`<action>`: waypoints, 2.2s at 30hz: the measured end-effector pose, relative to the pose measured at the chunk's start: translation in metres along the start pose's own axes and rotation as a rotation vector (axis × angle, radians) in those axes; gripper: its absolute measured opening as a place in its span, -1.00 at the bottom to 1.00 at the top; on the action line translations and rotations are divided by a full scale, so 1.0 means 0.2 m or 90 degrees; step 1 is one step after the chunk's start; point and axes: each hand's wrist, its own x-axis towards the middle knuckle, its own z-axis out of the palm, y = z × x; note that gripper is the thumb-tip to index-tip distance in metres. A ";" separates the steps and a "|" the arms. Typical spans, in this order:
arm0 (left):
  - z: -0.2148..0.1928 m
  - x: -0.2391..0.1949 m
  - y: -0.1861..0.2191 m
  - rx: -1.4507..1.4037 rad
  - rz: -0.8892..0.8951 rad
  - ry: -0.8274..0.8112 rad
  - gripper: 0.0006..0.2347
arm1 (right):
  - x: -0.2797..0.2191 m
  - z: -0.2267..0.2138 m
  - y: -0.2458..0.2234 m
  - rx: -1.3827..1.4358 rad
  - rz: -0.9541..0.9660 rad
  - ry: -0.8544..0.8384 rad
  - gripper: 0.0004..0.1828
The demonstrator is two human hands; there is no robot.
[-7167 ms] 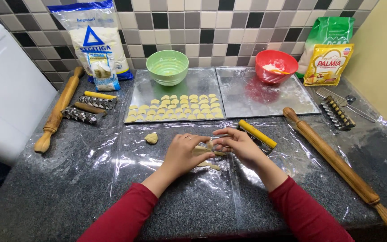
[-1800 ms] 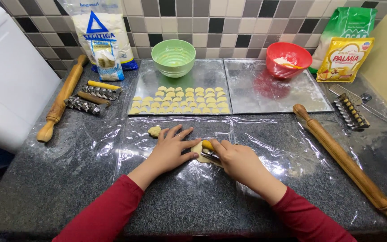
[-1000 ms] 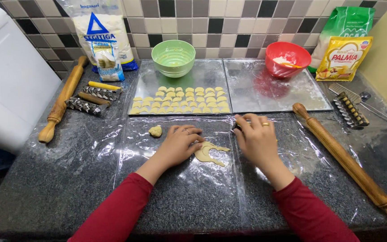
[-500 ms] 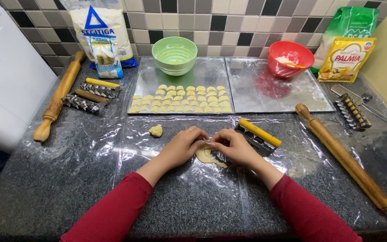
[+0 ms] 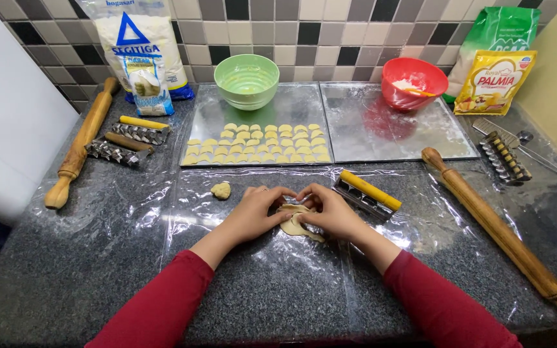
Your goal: Shaping small pieces of dough into crescents and placing them on a baking tray
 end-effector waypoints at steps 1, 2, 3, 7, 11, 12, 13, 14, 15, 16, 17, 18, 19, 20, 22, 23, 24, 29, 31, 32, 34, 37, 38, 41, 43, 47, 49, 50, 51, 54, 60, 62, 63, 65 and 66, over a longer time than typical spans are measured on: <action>0.00 0.00 0.00 0.001 0.001 0.000 -0.61 | 0.00 0.00 0.00 0.000 -0.001 0.001 -0.53; 0.00 -0.01 0.00 0.008 -0.001 0.008 -0.63 | -0.01 -0.01 -0.01 0.027 0.001 -0.004 -0.51; 0.00 -0.01 0.01 0.014 -0.002 0.017 -0.64 | -0.01 -0.01 -0.01 0.054 0.002 -0.009 -0.49; 0.04 0.00 -0.04 0.083 0.009 0.087 -0.70 | -0.03 -0.02 -0.03 0.110 0.009 -0.018 -0.49; 0.00 -0.04 0.08 0.102 -0.016 0.080 -0.80 | -0.02 -0.02 -0.01 0.143 0.020 -0.021 -0.56; 0.00 -0.05 0.12 0.092 -0.030 0.074 -0.77 | -0.02 -0.03 0.00 0.145 0.022 -0.016 -0.58; 0.01 -0.05 0.12 0.091 -0.031 0.072 -0.77 | -0.02 -0.03 0.00 0.146 0.023 -0.016 -0.58; 0.03 -0.05 0.12 0.089 -0.030 0.078 -0.79 | -0.02 -0.03 0.00 0.140 0.021 -0.016 -0.59; 0.04 -0.04 0.12 0.089 -0.028 0.084 -0.80 | -0.02 -0.03 -0.01 0.132 0.015 -0.015 -0.60; 0.05 -0.04 0.11 0.090 -0.027 0.084 -0.80 | -0.02 -0.03 0.01 0.132 0.014 -0.014 -0.60; 0.06 -0.04 0.10 0.086 -0.030 0.095 -0.82 | -0.01 -0.03 0.02 0.112 0.007 -0.006 -0.62; 0.08 -0.03 0.10 0.081 -0.033 0.105 -0.82 | 0.00 -0.02 0.03 0.092 -0.001 0.003 -0.63; 0.08 -0.03 0.09 0.083 -0.030 0.105 -0.82 | -0.02 -0.03 0.01 0.093 -0.002 0.005 -0.63; 0.08 -0.03 0.09 0.089 -0.025 0.108 -0.84 | -0.03 -0.03 -0.02 0.022 -0.013 0.033 -0.65; 0.08 -0.03 0.09 0.096 -0.017 0.111 -0.85 | -0.03 -0.04 -0.02 -0.048 -0.025 0.063 -0.67; 0.08 -0.04 0.10 0.097 -0.011 0.107 -0.86 | -0.01 -0.03 0.01 -0.162 -0.098 0.094 -0.72; 0.08 -0.04 0.10 0.098 -0.005 0.104 -0.87 | 0.00 -0.03 0.05 -0.276 -0.171 0.126 -0.77; 0.07 -0.05 0.09 0.101 0.000 0.107 -0.88 | -0.04 -0.05 -0.01 -0.282 -0.298 0.126 -0.84; 0.07 -0.05 0.09 0.101 0.002 0.110 -0.89 | -0.07 -0.05 -0.05 -0.250 -0.345 0.115 -0.86; 0.07 -0.05 0.08 0.106 0.006 0.112 -0.88 | -0.09 -0.04 -0.06 -0.241 -0.350 0.079 -0.83; 0.06 -0.05 0.09 0.113 0.011 0.116 -0.87 | -0.10 -0.03 -0.07 -0.234 -0.358 0.044 -0.77; 0.04 -0.05 0.11 0.127 -0.020 0.082 -0.89 | -0.10 -0.02 -0.04 -0.236 -0.301 0.029 -0.66; 0.03 -0.05 0.11 0.125 -0.030 0.072 -0.88 | -0.10 -0.02 -0.03 -0.217 -0.283 0.033 -0.65; 0.03 -0.06 0.12 0.113 -0.062 0.047 -0.83 | -0.09 -0.02 -0.01 -0.187 -0.266 0.033 -0.65; 0.03 -0.06 0.12 0.102 -0.082 0.033 -0.79 | -0.08 -0.03 0.00 -0.177 -0.267 0.028 -0.67; 0.03 -0.07 0.14 0.103 -0.074 0.039 -0.79 | -0.07 -0.04 0.03 -0.162 -0.197 0.044 -0.66; 0.02 -0.07 0.14 0.102 -0.069 0.044 -0.80 | -0.07 -0.05 0.04 -0.155 -0.148 0.055 -0.64; 0.03 -0.07 0.14 0.100 -0.069 0.045 -0.80 | -0.07 -0.06 0.03 -0.136 -0.112 0.065 -0.64; 0.03 -0.07 0.14 0.098 -0.069 0.046 -0.80 | -0.07 -0.06 0.02 -0.116 -0.075 0.073 -0.64; 0.02 -0.07 0.15 0.099 -0.072 0.046 -0.82 | -0.06 -0.07 0.06 -0.095 -0.044 0.105 -0.66; 0.02 -0.07 0.17 0.025 -0.045 0.115 -0.63 | -0.14 -0.09 -0.07 0.073 -0.030 0.161 -0.65; 0.02 -0.07 0.18 -0.054 -0.057 0.132 -0.63 | -0.15 -0.06 -0.09 0.079 -0.042 0.152 -0.68; 0.02 -0.07 0.19 -0.137 -0.064 0.143 -0.64 | -0.15 -0.05 -0.10 0.083 -0.047 0.149 -0.72; 0.01 -0.08 0.21 -0.153 -0.075 0.161 -0.72 | -0.16 -0.02 -0.13 0.088 -0.050 0.136 -0.71; 0.00 -0.08 0.22 -0.172 -0.084 0.173 -0.80 | -0.17 0.00 -0.14 0.093 -0.047 0.127 -0.70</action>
